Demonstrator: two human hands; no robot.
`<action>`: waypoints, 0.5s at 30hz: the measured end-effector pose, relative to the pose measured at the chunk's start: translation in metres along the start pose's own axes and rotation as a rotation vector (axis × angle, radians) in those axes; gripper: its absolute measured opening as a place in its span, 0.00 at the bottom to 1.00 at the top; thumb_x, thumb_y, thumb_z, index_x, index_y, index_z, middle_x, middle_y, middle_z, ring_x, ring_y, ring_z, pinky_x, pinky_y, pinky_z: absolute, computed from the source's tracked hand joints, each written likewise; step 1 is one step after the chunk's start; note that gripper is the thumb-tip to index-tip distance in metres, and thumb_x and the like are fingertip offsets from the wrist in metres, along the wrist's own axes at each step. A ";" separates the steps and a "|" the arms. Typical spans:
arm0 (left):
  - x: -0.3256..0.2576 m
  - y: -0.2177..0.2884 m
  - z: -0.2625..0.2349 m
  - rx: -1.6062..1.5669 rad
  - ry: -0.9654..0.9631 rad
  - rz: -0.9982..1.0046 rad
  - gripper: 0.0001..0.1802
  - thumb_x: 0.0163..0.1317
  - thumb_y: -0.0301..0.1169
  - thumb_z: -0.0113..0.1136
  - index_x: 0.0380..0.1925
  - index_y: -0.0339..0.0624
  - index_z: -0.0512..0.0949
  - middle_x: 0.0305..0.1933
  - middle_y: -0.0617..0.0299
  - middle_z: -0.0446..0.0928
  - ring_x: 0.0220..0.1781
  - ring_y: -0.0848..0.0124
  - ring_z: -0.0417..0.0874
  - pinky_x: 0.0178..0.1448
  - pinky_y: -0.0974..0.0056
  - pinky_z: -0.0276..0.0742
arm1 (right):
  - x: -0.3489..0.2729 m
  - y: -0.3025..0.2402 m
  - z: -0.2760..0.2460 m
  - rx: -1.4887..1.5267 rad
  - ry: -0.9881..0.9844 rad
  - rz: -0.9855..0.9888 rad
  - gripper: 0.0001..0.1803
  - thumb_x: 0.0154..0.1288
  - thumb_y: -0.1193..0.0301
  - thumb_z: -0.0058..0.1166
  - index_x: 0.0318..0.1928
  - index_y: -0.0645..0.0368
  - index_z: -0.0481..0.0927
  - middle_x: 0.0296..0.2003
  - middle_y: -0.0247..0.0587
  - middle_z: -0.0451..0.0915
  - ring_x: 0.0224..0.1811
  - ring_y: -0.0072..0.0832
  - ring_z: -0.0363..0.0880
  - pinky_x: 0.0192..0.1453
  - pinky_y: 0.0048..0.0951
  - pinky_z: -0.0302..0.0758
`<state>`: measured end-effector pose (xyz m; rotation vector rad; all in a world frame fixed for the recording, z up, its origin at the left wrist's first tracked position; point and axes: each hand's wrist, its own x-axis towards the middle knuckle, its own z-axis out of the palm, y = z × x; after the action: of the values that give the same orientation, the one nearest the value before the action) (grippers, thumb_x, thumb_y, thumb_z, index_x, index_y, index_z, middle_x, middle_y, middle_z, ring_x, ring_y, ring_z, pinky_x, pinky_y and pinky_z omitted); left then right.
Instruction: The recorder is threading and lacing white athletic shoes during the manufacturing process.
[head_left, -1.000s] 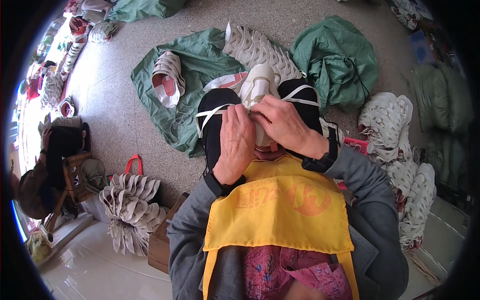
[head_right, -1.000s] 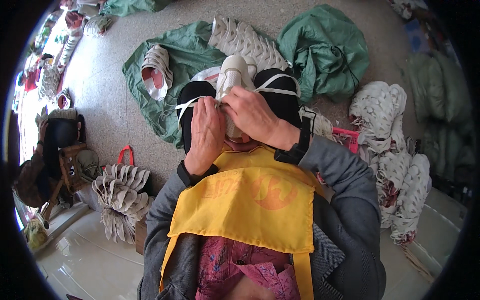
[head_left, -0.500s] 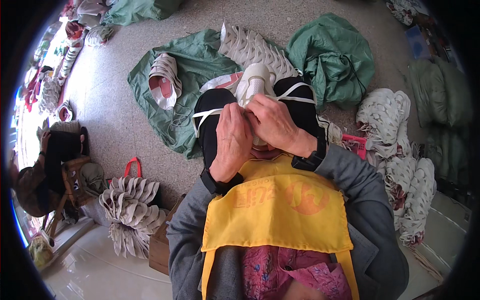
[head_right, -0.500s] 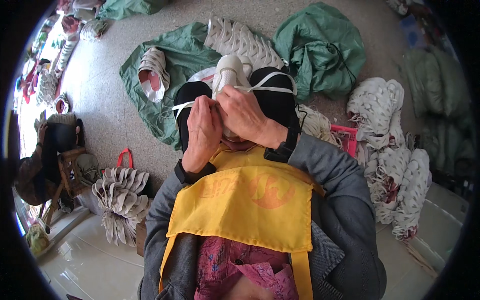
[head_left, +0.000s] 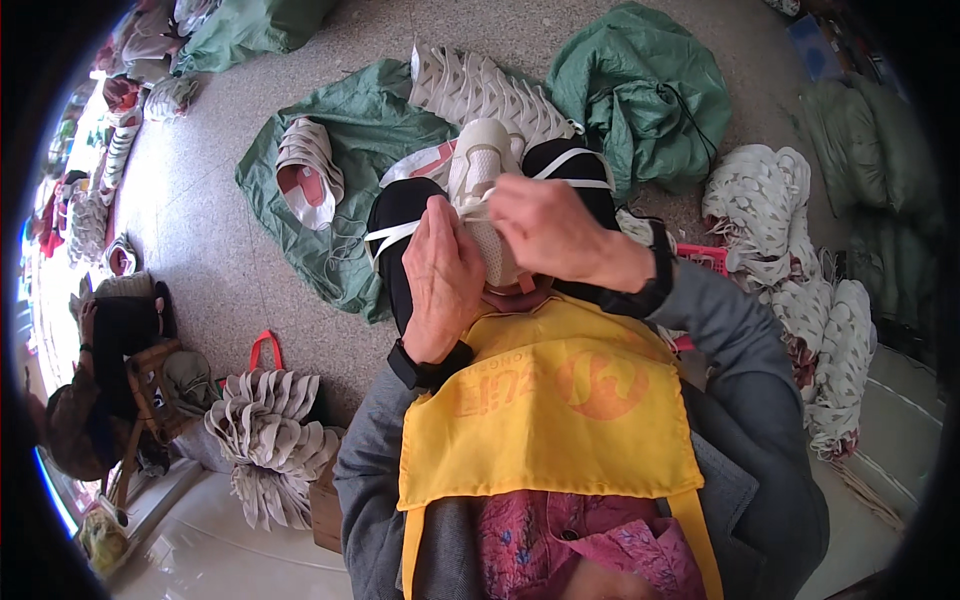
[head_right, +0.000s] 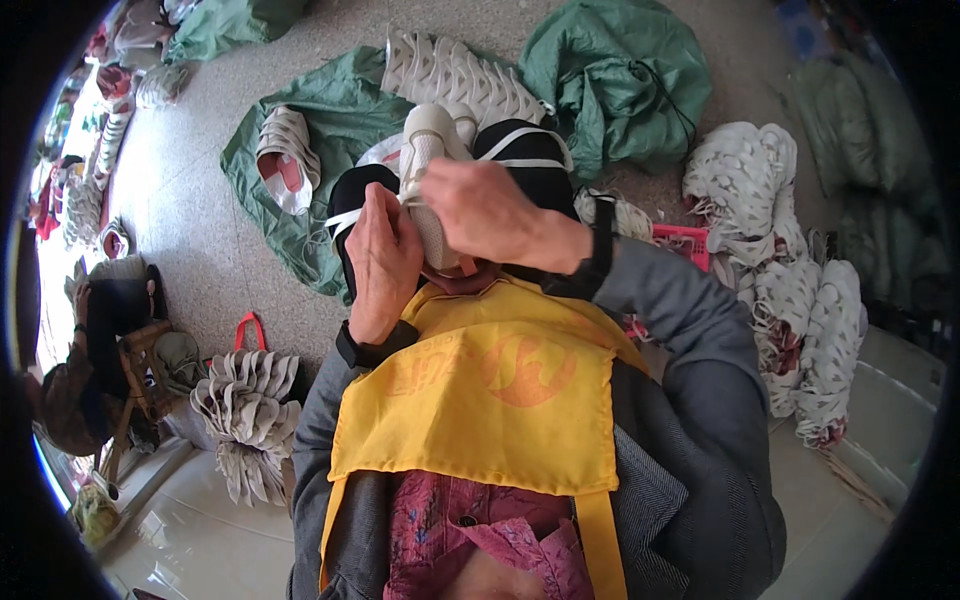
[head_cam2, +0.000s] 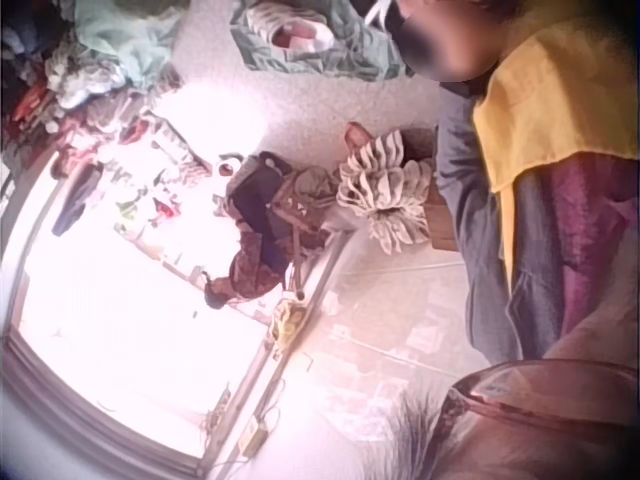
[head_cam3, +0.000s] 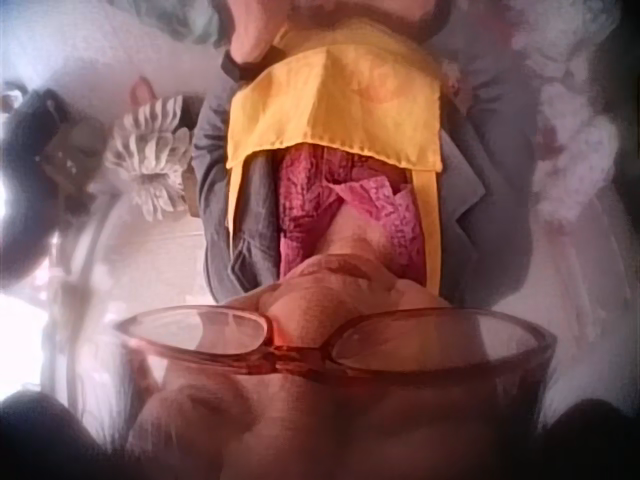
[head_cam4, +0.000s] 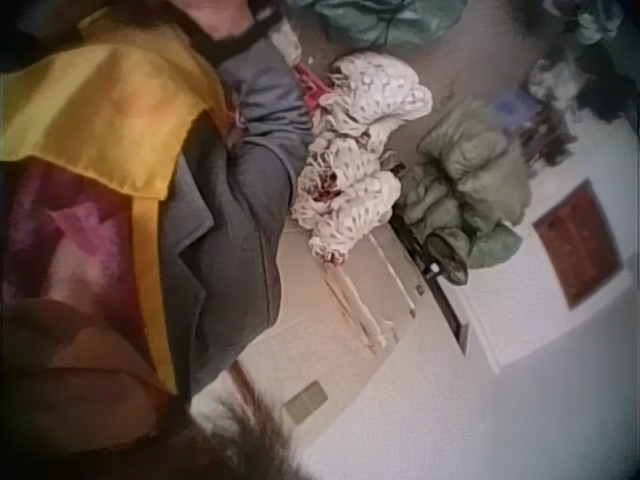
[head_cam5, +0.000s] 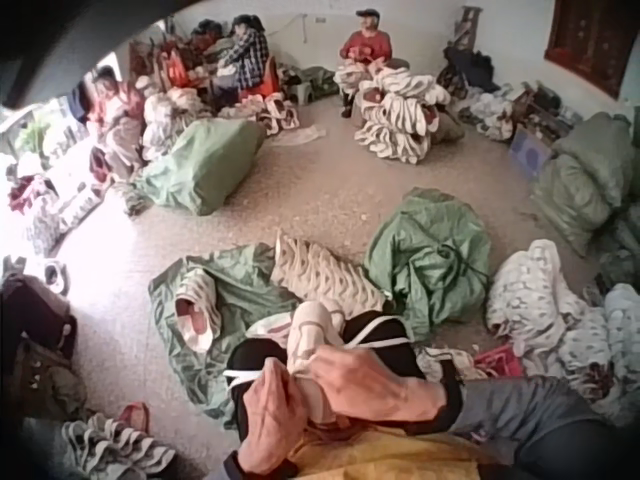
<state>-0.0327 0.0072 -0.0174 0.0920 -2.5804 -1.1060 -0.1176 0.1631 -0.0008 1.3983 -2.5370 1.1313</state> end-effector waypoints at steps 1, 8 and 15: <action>0.000 0.000 0.000 0.006 -0.006 -0.003 0.09 0.62 0.16 0.53 0.38 0.37 0.66 0.30 0.47 0.71 0.32 0.45 0.77 0.35 0.46 0.71 | -0.004 -0.001 -0.013 0.076 0.015 0.086 0.05 0.57 0.79 0.61 0.29 0.65 0.76 0.27 0.43 0.75 0.28 0.40 0.79 0.31 0.38 0.74; -0.002 -0.002 -0.002 0.014 -0.016 0.008 0.08 0.61 0.17 0.54 0.37 0.37 0.66 0.28 0.48 0.71 0.30 0.45 0.77 0.33 0.48 0.72 | -0.001 -0.034 -0.083 0.466 -0.159 0.467 0.06 0.62 0.77 0.61 0.28 0.65 0.79 0.21 0.34 0.77 0.25 0.17 0.72 0.29 0.26 0.68; 0.004 0.002 -0.006 -0.045 -0.050 -0.021 0.10 0.58 0.18 0.62 0.32 0.37 0.69 0.27 0.55 0.71 0.25 0.62 0.78 0.30 0.58 0.72 | 0.042 0.030 -0.063 0.609 -0.190 0.329 0.10 0.65 0.69 0.60 0.30 0.64 0.80 0.24 0.27 0.78 0.27 0.15 0.73 0.32 0.25 0.70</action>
<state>-0.0340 0.0037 -0.0106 0.0819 -2.6022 -1.1872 -0.1842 0.1808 0.0435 1.2404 -2.7544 2.0571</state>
